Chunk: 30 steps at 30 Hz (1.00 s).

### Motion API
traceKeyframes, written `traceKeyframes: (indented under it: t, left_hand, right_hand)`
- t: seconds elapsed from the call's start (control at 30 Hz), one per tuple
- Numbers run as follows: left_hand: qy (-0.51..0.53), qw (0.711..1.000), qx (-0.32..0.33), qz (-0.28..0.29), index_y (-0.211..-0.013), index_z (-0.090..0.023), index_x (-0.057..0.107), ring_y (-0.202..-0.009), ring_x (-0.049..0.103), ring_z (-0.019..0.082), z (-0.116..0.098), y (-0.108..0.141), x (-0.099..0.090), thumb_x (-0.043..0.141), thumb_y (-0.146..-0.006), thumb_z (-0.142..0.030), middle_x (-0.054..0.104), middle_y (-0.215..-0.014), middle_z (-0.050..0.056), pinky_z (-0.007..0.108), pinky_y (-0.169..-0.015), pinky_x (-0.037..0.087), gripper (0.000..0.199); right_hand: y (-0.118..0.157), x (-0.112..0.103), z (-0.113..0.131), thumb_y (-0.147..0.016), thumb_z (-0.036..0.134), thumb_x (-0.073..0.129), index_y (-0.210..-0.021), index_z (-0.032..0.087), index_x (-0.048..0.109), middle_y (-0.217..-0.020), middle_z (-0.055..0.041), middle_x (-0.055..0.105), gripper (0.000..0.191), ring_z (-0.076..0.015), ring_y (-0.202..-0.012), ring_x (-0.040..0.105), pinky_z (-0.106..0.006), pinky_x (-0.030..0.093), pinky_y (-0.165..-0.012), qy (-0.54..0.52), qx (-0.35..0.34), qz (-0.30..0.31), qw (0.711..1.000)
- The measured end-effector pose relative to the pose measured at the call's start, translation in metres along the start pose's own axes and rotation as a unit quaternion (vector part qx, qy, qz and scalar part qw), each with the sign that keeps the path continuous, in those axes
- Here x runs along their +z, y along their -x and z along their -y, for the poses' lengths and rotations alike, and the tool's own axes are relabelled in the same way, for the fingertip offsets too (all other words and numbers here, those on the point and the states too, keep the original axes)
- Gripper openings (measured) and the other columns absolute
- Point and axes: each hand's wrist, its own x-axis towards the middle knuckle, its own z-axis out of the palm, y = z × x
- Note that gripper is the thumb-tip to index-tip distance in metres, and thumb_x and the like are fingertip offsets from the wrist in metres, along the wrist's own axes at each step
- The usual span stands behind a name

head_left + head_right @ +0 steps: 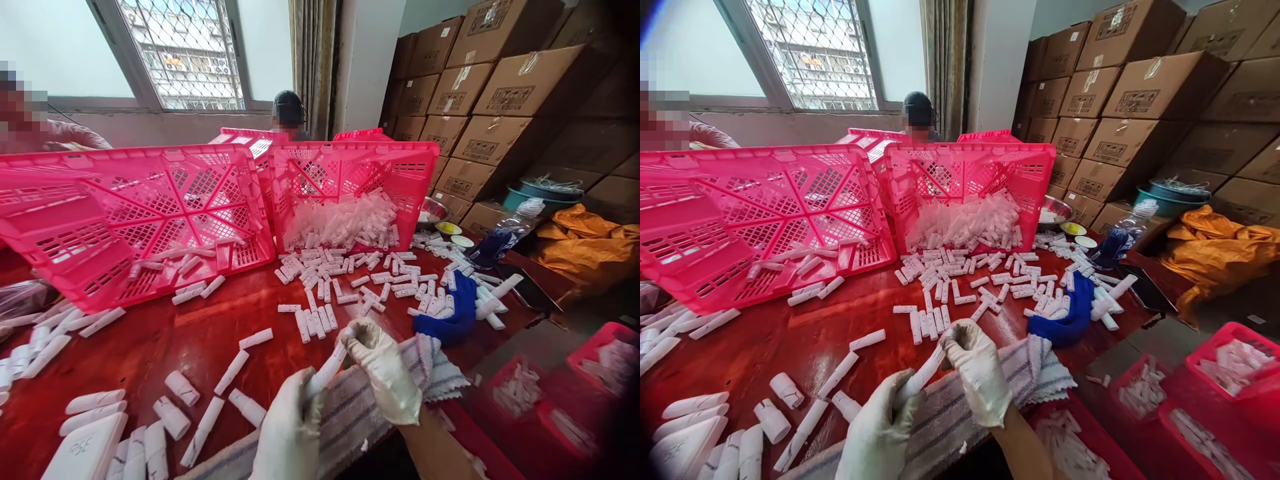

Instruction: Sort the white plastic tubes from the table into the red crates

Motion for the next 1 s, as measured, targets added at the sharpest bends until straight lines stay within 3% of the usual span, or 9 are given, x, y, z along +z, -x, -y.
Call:
traceKeyframes:
  t: [0.2,0.4,0.47,0.6,0.8,0.9,1.0]
  left_hand:
    - [0.098,0.994,-0.036,0.03,-0.094,-0.021,0.062,-0.081,0.067,0.02,-0.007,0.002,0.003,0.057,-0.078,-0.051,0.071,-0.091,0.005,0.03,-0.078,0.055,0.034]
    - [-0.006,0.997,0.042,-0.066,-0.097,-0.021,0.066,-0.09,0.067,0.024,-0.01,0.005,0.001,0.055,-0.08,-0.051,0.072,-0.097,0.008,0.032,-0.084,0.054,0.037]
    - [0.0,0.998,0.04,-0.041,-0.099,-0.021,0.065,-0.09,0.067,0.022,-0.014,0.003,-0.001,0.054,-0.08,-0.052,0.072,-0.097,0.007,0.032,-0.083,0.054,0.037]
    - [0.028,0.997,0.015,0.075,-0.102,-0.023,0.062,-0.085,0.067,0.019,-0.017,-0.003,0.0,0.05,-0.084,-0.05,0.072,-0.095,0.004,0.031,-0.079,0.055,0.034]
    - [0.005,1.0,0.028,-0.013,-0.108,-0.023,0.063,-0.098,0.065,0.025,-0.005,0.004,0.013,0.053,-0.083,-0.041,0.07,-0.103,0.008,0.035,-0.09,0.051,0.033]
    - [0.035,0.999,0.011,-0.016,-0.109,-0.022,0.061,-0.099,0.063,0.024,-0.008,0.005,0.013,0.052,-0.084,-0.042,0.069,-0.104,0.009,0.035,-0.093,0.048,0.033]
    - [0.081,0.995,-0.015,0.058,-0.097,-0.02,0.061,-0.081,0.064,0.02,-0.017,0.002,0.008,0.045,-0.086,-0.052,0.069,-0.086,0.005,0.03,-0.075,0.051,0.037]
  right_hand:
    - [-0.002,-0.005,-0.005,-0.058,0.053,0.079,-0.071,0.019,0.048,-0.058,0.0065,0.051,0.048,-0.009,-0.047,0.048,-0.024,0.04,-0.048,-0.002,0.036,-0.002,0.999]
    - [-0.002,-0.005,-0.02,-0.059,0.054,0.078,-0.073,0.019,0.047,-0.056,0.0073,0.051,0.049,-0.009,-0.046,0.049,-0.023,0.038,-0.047,-0.013,0.054,0.034,0.998]
    - [0.001,-0.008,-0.018,-0.065,0.055,0.074,-0.074,0.019,0.048,-0.057,0.0062,0.053,0.046,-0.0092,-0.047,0.049,-0.023,0.039,-0.048,-0.021,0.047,0.042,0.998]
    - [0.007,-0.013,-0.007,-0.067,0.061,0.069,-0.072,0.017,0.052,-0.056,0.0036,0.054,0.047,-0.0105,-0.051,0.049,-0.024,0.039,-0.051,0.052,0.024,0.037,0.998]
    - [0.009,-0.009,0.0,-0.067,0.066,0.065,-0.07,0.017,0.056,-0.051,0.0067,0.037,0.05,-0.0075,-0.048,0.029,-0.023,0.024,-0.046,0.123,0.021,0.033,0.992]
    - [0.012,-0.008,-0.001,-0.07,0.06,0.066,-0.069,0.018,0.056,-0.054,0.0055,0.041,0.044,-0.0086,-0.051,0.033,-0.024,0.027,-0.049,0.142,0.01,0.041,0.989]
    - [0.017,-0.008,-0.004,-0.072,0.054,0.067,-0.071,0.017,0.059,-0.065,0.0024,0.051,0.038,-0.0107,-0.063,0.044,-0.023,0.035,-0.059,0.128,-0.015,0.05,0.99]
